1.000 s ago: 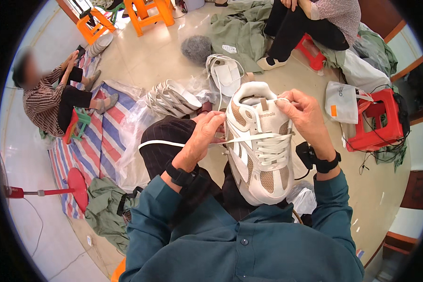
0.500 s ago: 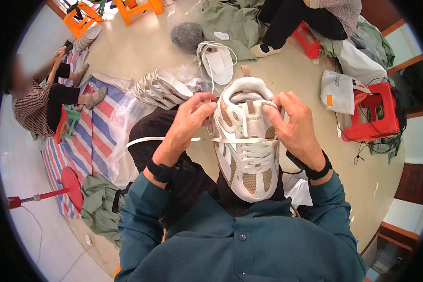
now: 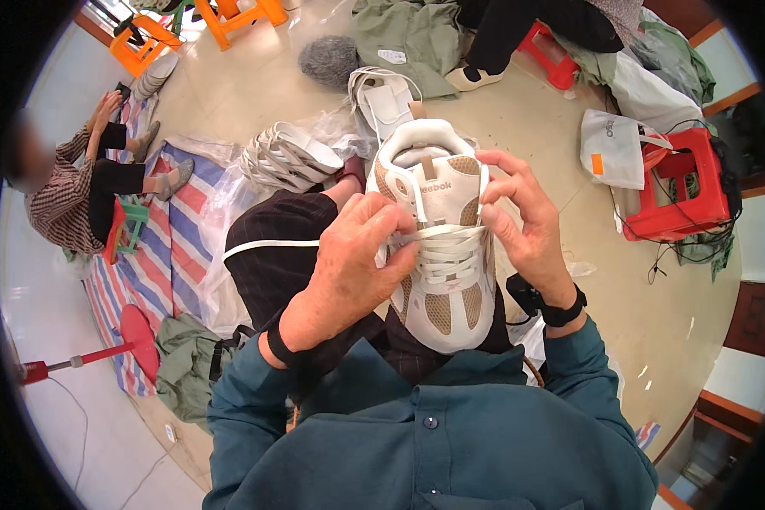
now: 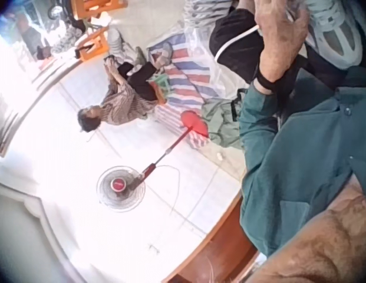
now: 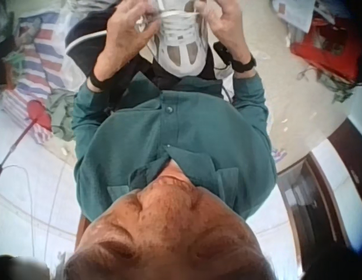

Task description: The recorder is lacing a pair of white Reebok sneakers while sitting in a workshop environment with other workers.

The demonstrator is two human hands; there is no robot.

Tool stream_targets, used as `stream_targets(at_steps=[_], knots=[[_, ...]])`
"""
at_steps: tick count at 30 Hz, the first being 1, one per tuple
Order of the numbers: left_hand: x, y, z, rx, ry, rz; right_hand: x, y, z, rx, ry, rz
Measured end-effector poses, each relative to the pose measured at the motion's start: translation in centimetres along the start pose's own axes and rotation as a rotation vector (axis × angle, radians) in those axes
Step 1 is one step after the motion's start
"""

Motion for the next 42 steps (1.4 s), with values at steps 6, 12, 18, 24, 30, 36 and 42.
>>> stream_targets(at_steps=[6,12,18,24,30,36,42], knots=[[0.4,0.1,0.5,0.119,0.043,-0.165,0.4,-1.5,0.5,-0.136,-0.094,0.195],[0.0,-0.2,0.8,0.089,0.010,-0.132,0.4,-1.9,0.3,-0.195,-0.148,0.300],[-1.9,1.0,-3.0,0.086,0.034,-0.092,0.9,-1.5,-0.3,-0.211,-0.133,0.274],[-0.6,-0.9,-7.1,-0.248,-0.279,0.062,0.2,4.7,-2.4,0.106,-0.120,-0.329],[-0.1,-1.2,-7.9,-0.266,-0.367,-0.058,2.5,5.9,-1.7,0.078,-0.128,-0.407],[0.9,-0.3,-8.0,-0.194,-0.308,-0.125,3.0,4.7,-1.7,0.067,-0.116,-0.307],[2.9,0.9,-7.9,-0.101,-0.189,-0.384,3.0,4.9,-0.7,0.117,-0.026,-0.291]])
Point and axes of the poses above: each hand's wrist, its own z-axis away from the middle knuckle, its own x-axis out of the palm, y = z × x, the point moved 2 cm from there along -z, towards the middle knuckle, and after that the axes turned 12 degrees about -x, right-handed, at the moved point
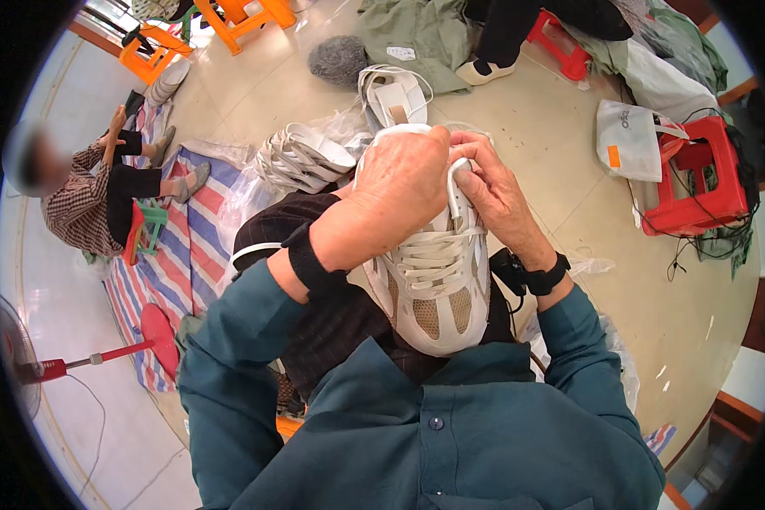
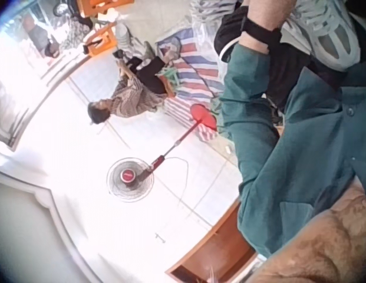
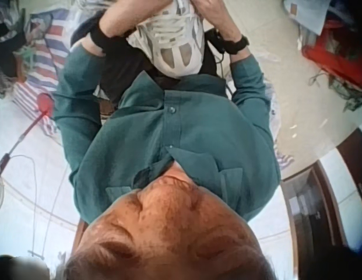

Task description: The recorder is lacing a pair of white Reebok sneakers while sitting in a workshop environment with other workers.

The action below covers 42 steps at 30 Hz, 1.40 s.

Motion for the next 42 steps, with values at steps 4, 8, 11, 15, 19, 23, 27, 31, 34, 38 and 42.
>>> stream_targets(at_steps=[4,8,11,15,19,23,27,31,34,38,42], knots=[[0.3,-0.8,-0.1,-0.011,-0.010,0.059,0.4,-0.6,0.1,0.020,0.012,-0.004],[0.4,-2.4,-0.2,-0.058,0.001,0.317,0.8,-0.2,0.0,-0.002,0.035,0.013],[-1.1,-2.8,0.7,-0.118,-0.057,0.386,0.6,0.0,-0.1,0.017,0.036,-0.042],[-2.4,-3.1,1.2,-0.171,-0.209,0.290,0.6,0.6,0.1,0.026,0.053,-0.101],[-1.3,-3.4,0.9,-0.163,-0.164,0.382,0.8,0.5,-0.1,0.010,0.036,-0.046],[0.0,-2.4,0.9,-0.121,-0.006,0.335,0.8,0.3,0.0,-0.025,0.078,0.007],[0.3,-2.2,1.2,-0.160,0.068,0.226,0.7,0.2,0.0,-0.044,0.073,0.041],[0.6,-2.6,2.3,-0.205,0.128,0.318,1.2,-0.2,-0.2,-0.021,0.050,0.012],[-0.3,-3.4,3.8,-0.084,0.324,0.541,1.1,-0.5,-0.1,0.014,0.093,-0.074],[-2.0,-4.8,8.1,-0.174,0.468,0.563,0.0,-0.6,0.8,0.043,0.194,-0.071],[-0.3,-6.0,12.1,-0.174,0.201,0.344,-0.8,-2.4,1.5,-0.055,0.260,0.041]])
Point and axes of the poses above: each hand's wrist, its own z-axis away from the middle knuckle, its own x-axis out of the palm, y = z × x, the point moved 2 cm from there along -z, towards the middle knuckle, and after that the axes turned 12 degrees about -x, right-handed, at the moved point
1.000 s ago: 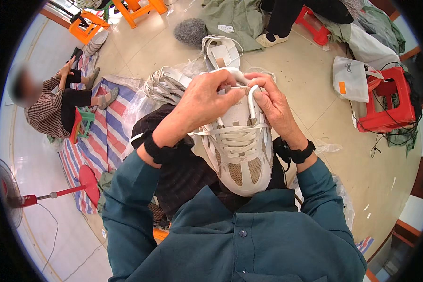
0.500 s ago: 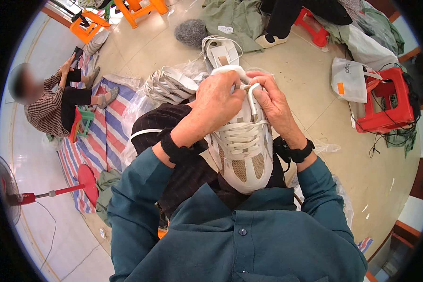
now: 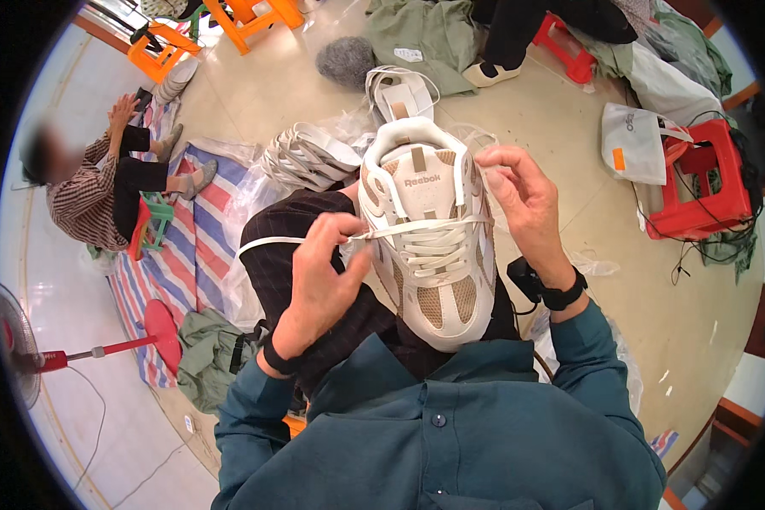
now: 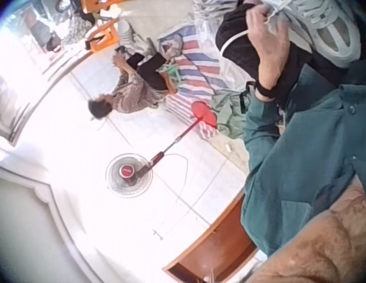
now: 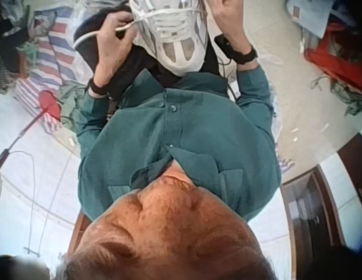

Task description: The recorder is lacing a pair of white Reebok sneakers while sitting in a workshop environment with other workers.

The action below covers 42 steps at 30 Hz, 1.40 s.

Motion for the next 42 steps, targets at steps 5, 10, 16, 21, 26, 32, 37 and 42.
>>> stream_targets(at_steps=[5,10,16,21,26,32,37,42], knots=[[0.9,-1.1,0.9,0.054,0.027,-0.100,-0.6,-2.5,0.5,-0.110,-0.317,0.231],[1.4,-0.5,-0.4,0.054,0.104,-0.062,-0.6,-3.0,0.7,-0.169,-0.432,0.363],[1.0,-1.4,-0.4,-0.020,-0.060,-0.036,-0.8,-2.9,0.5,-0.121,-0.401,0.266],[0.4,-2.3,-0.3,-0.158,-0.075,0.104,-1.0,-0.6,0.4,0.404,-0.117,-0.280],[-0.2,-2.2,0.0,-0.181,-0.025,0.244,-1.6,1.7,1.1,0.563,-0.040,-0.488],[-1.9,-1.0,0.4,0.216,0.002,-0.205,-2.2,3.0,2.0,0.583,0.037,-0.599],[-3.4,-0.9,1.4,0.322,0.050,-0.406,-2.4,3.6,2.1,0.608,0.072,-0.690],[-4.3,-1.1,1.3,0.374,0.112,-0.445,-3.0,4.2,2.3,0.649,0.097,-0.838]])
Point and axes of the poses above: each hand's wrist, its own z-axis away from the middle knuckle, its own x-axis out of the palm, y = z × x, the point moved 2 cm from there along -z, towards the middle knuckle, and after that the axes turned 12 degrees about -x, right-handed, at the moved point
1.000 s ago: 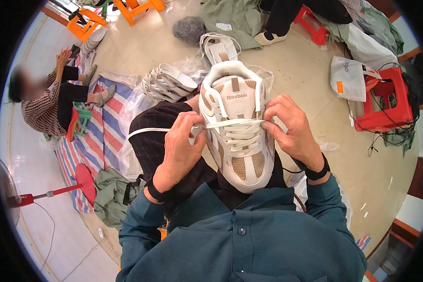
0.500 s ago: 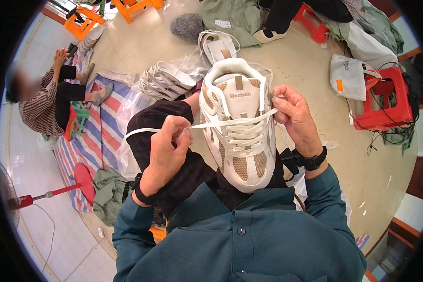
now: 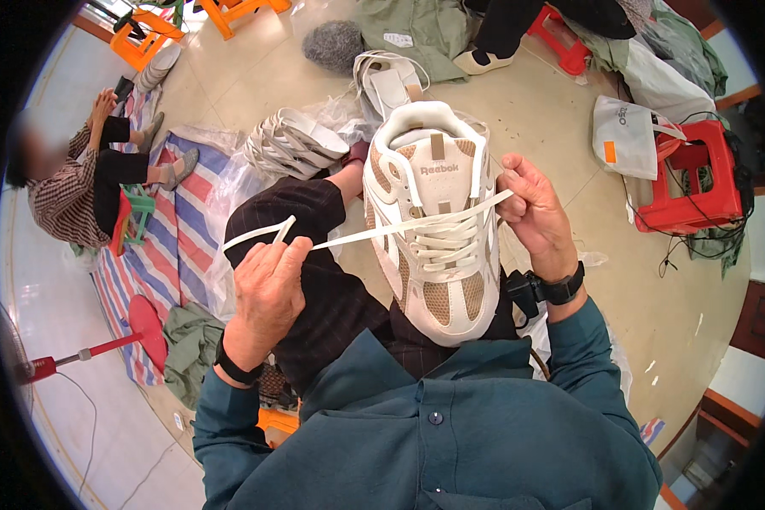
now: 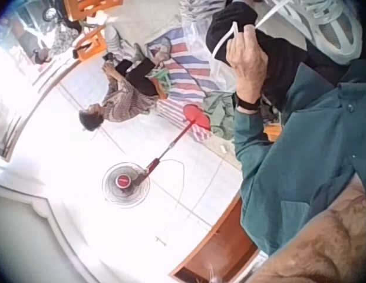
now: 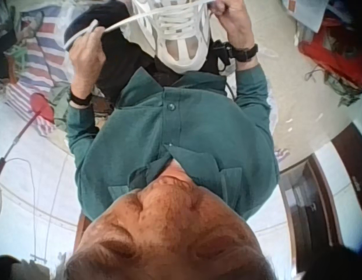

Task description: The recorder is lacing a pair of white Reebok sneakers while sitting in a workshop environment with other workers.

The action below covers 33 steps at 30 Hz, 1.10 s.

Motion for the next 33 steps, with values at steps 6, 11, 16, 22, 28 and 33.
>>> stream_targets(at_steps=[6,11,16,22,28,33], knots=[[-0.3,-0.5,0.5,-0.016,-0.015,-0.031,-0.1,0.2,0.0,-0.011,-0.008,-0.050],[0.0,-1.0,0.9,-0.071,-0.002,-0.033,-0.2,0.3,-0.2,-0.012,-0.004,-0.080],[0.6,-0.8,-0.3,-0.097,-0.014,0.081,0.6,-0.7,0.3,-0.053,0.028,0.062],[0.5,-1.1,-1.5,-0.160,-0.084,0.046,1.3,-2.6,1.0,-0.105,-0.046,0.322],[1.6,2.7,-2.7,-0.040,-0.172,0.278,1.1,-3.0,1.3,-0.163,-0.029,0.357],[3.6,6.1,-3.7,0.214,-0.234,0.137,2.5,-2.7,1.0,-0.177,-0.142,0.436]])
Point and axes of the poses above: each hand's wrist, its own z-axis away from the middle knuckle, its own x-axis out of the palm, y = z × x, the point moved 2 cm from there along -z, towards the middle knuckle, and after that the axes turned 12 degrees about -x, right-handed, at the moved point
